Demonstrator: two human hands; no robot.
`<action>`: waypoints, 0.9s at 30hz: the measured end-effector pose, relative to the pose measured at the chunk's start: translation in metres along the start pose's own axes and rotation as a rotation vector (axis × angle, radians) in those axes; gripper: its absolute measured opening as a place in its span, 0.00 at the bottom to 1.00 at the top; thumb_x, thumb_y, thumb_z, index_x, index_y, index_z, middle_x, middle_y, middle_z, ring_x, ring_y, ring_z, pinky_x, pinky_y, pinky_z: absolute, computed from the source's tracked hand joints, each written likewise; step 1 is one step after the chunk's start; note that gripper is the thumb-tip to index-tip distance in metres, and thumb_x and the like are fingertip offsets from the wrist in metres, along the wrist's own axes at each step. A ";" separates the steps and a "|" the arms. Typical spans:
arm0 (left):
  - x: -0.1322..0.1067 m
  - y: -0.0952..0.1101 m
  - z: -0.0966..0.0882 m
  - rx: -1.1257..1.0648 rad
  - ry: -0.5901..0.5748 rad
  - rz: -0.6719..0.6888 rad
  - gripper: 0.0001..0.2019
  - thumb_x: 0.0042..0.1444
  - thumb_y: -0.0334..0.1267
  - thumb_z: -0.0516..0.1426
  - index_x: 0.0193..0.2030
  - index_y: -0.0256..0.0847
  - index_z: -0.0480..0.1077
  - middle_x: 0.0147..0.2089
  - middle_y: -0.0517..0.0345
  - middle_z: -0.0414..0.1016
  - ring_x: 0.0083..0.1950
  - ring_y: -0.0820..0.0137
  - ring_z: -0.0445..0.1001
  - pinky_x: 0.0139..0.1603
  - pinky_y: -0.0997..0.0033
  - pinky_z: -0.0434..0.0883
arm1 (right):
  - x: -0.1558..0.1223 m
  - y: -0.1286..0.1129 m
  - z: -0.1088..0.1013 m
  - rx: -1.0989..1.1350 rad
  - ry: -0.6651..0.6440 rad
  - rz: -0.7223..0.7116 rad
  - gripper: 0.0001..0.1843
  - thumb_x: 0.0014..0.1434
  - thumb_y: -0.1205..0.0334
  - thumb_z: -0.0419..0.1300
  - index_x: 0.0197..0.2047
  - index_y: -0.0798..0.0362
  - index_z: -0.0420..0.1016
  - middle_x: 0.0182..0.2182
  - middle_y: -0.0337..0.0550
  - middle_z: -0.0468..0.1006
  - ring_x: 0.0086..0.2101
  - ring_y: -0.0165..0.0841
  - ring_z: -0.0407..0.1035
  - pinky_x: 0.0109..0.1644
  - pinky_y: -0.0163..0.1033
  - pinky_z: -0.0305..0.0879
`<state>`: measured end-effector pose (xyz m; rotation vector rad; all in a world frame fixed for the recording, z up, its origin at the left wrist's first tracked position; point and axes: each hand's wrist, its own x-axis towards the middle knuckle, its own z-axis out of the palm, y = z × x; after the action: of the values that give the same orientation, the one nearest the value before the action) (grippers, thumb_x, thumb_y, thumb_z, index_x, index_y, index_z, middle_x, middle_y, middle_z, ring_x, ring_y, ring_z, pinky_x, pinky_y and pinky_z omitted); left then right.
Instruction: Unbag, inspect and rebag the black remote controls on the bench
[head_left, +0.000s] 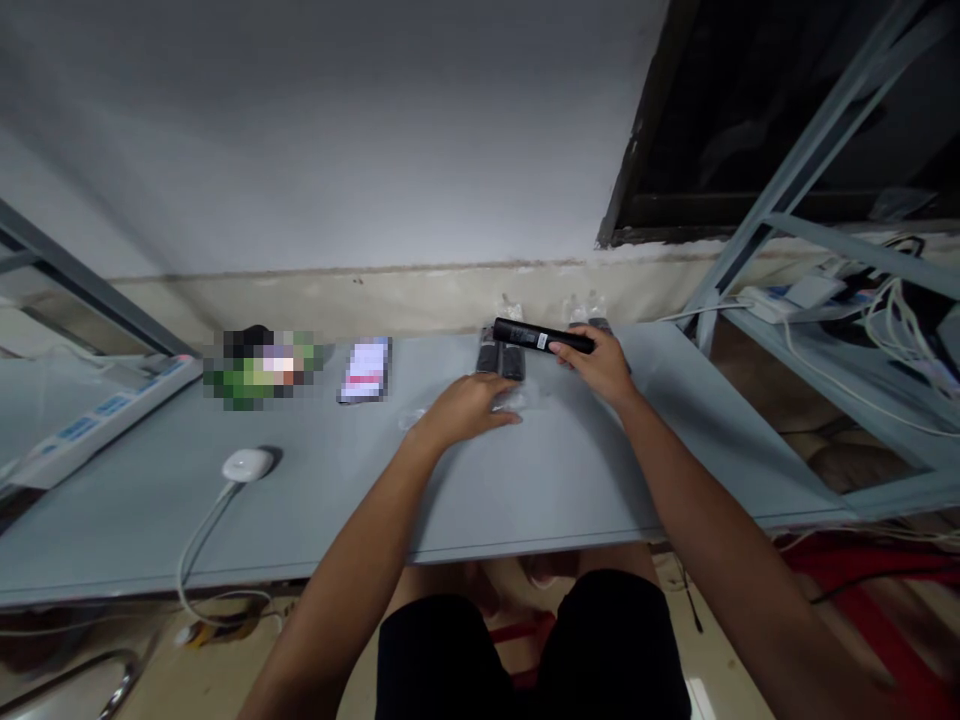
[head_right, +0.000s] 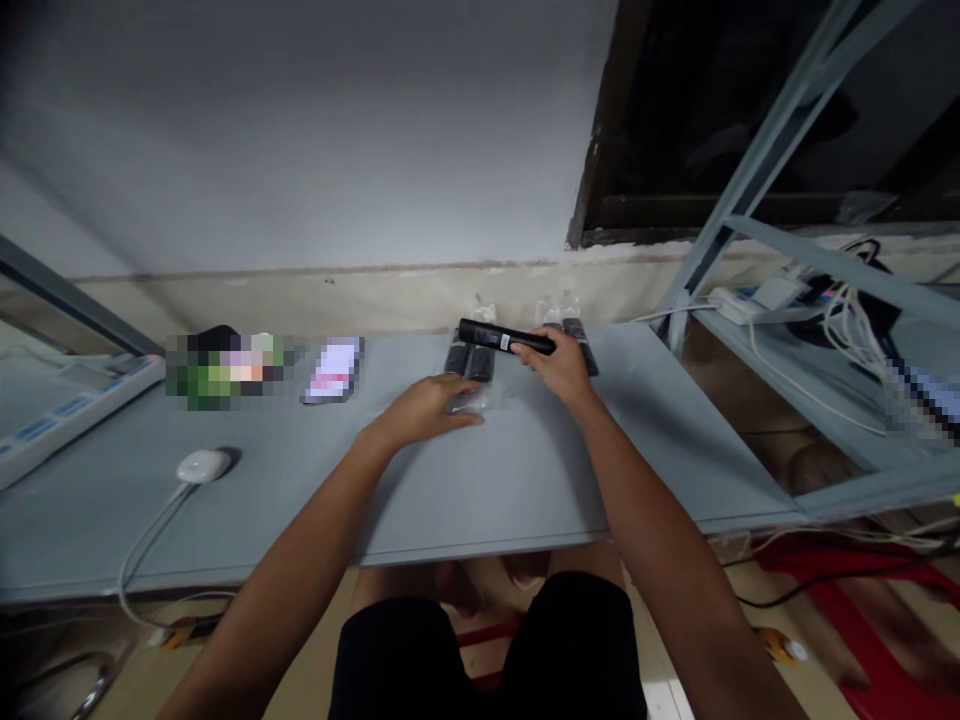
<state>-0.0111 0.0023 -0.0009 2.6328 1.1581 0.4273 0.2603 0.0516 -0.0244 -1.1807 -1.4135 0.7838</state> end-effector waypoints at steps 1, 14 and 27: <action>0.000 0.000 -0.001 -0.018 -0.001 0.005 0.29 0.60 0.52 0.69 0.64 0.43 0.74 0.57 0.48 0.82 0.56 0.56 0.81 0.57 0.59 0.75 | 0.000 0.000 0.001 0.041 0.010 0.022 0.26 0.50 0.42 0.77 0.42 0.52 0.81 0.29 0.41 0.81 0.28 0.34 0.78 0.35 0.39 0.77; 0.000 0.015 0.002 -0.087 0.018 0.080 0.19 0.65 0.55 0.65 0.55 0.47 0.79 0.49 0.55 0.86 0.50 0.60 0.84 0.53 0.61 0.76 | -0.007 -0.007 0.011 0.308 -0.188 0.256 0.28 0.42 0.44 0.83 0.40 0.51 0.83 0.38 0.46 0.86 0.34 0.40 0.85 0.40 0.44 0.85; 0.003 0.018 -0.008 0.202 0.370 0.070 0.23 0.69 0.44 0.61 0.69 0.44 0.71 0.67 0.46 0.76 0.69 0.52 0.69 0.70 0.49 0.65 | -0.019 -0.021 0.014 0.200 -0.475 0.196 0.25 0.54 0.43 0.76 0.49 0.51 0.86 0.39 0.48 0.87 0.31 0.38 0.82 0.24 0.35 0.70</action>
<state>0.0005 -0.0068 0.0127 2.8555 1.2732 0.8856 0.2401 0.0298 -0.0140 -1.0255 -1.5661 1.3792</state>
